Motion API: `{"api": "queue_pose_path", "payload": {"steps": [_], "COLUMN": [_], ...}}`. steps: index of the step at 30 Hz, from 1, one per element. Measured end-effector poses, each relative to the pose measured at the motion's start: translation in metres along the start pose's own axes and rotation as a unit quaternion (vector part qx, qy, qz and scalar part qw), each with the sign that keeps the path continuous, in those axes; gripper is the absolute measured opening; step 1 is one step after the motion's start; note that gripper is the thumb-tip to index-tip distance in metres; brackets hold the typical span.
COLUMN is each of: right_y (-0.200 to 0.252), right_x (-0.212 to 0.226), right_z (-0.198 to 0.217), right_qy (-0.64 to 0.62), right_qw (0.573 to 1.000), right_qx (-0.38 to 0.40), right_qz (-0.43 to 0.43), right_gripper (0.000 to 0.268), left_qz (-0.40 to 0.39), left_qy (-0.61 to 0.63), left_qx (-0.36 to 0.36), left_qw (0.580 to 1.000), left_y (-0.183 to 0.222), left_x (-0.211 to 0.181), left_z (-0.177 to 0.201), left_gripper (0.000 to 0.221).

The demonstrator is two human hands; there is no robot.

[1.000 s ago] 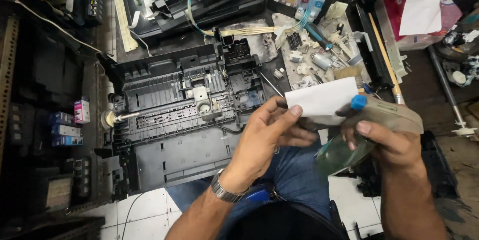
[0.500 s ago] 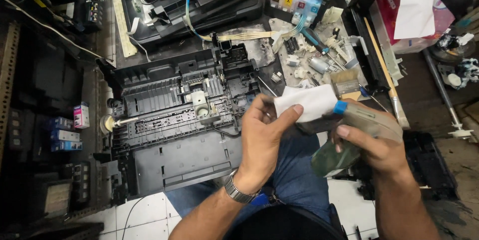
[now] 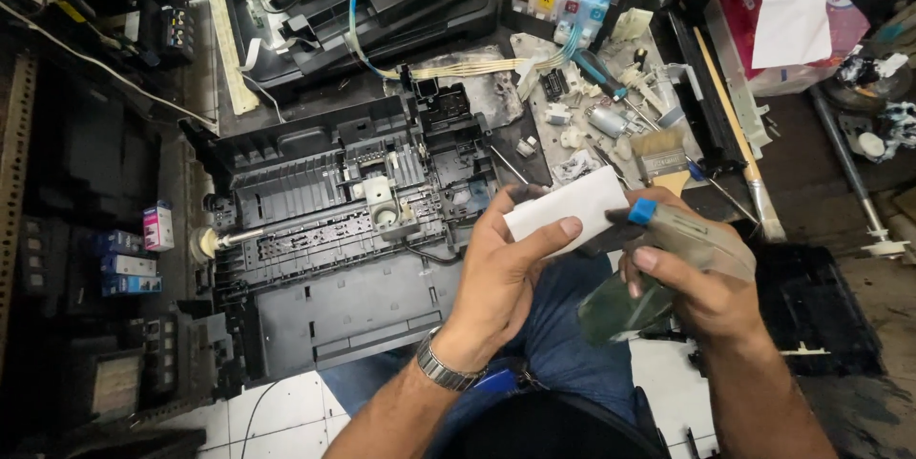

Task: Cleaning a printer gear assembly with a cloth and spray solution before re-installing it into the printer chassis.

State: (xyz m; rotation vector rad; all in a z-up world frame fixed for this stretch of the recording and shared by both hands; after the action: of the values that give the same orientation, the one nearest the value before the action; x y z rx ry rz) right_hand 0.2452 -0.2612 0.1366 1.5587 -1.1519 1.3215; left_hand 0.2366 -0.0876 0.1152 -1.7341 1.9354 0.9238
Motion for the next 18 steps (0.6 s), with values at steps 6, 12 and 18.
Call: {"api": "queue_pose_path", "payload": {"steps": [6,12,18], "right_y": [0.004,0.006,0.005], "right_x": [0.008,0.007,0.005], "right_z": [-0.003,-0.002,0.001], "right_qy": [0.082,0.094,0.1], "right_qw": [0.996,0.994,0.991], "right_qx": [-0.044,-0.063,-0.093], "right_qz": [0.015,0.01,-0.001], "right_gripper": [0.043,0.05,0.046], "left_qz": [-0.027,-0.074,-0.082], "left_qy": [0.014,-0.046,-0.106], "left_qx": [0.011,-0.011,-0.042], "left_qw": [0.999,0.996,0.99], "left_y": [0.0,0.0,0.001], "left_x": [-0.003,-0.013,-0.016], "left_z": [0.001,0.005,0.012], "left_gripper": [0.033,0.035,0.03]}}
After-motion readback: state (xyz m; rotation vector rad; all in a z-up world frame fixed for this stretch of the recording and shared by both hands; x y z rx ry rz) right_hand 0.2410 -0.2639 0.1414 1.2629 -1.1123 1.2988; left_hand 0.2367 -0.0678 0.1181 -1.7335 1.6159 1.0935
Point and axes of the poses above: each hand's wrist, its own y-axis away from the middle knuckle, its own z-axis out of the back of the hand, x = y × z, the point moved 9 cm from there along -y, towards the middle knuckle, and after that the axes turned 5 degrees about -z, right-handed, at the moved point
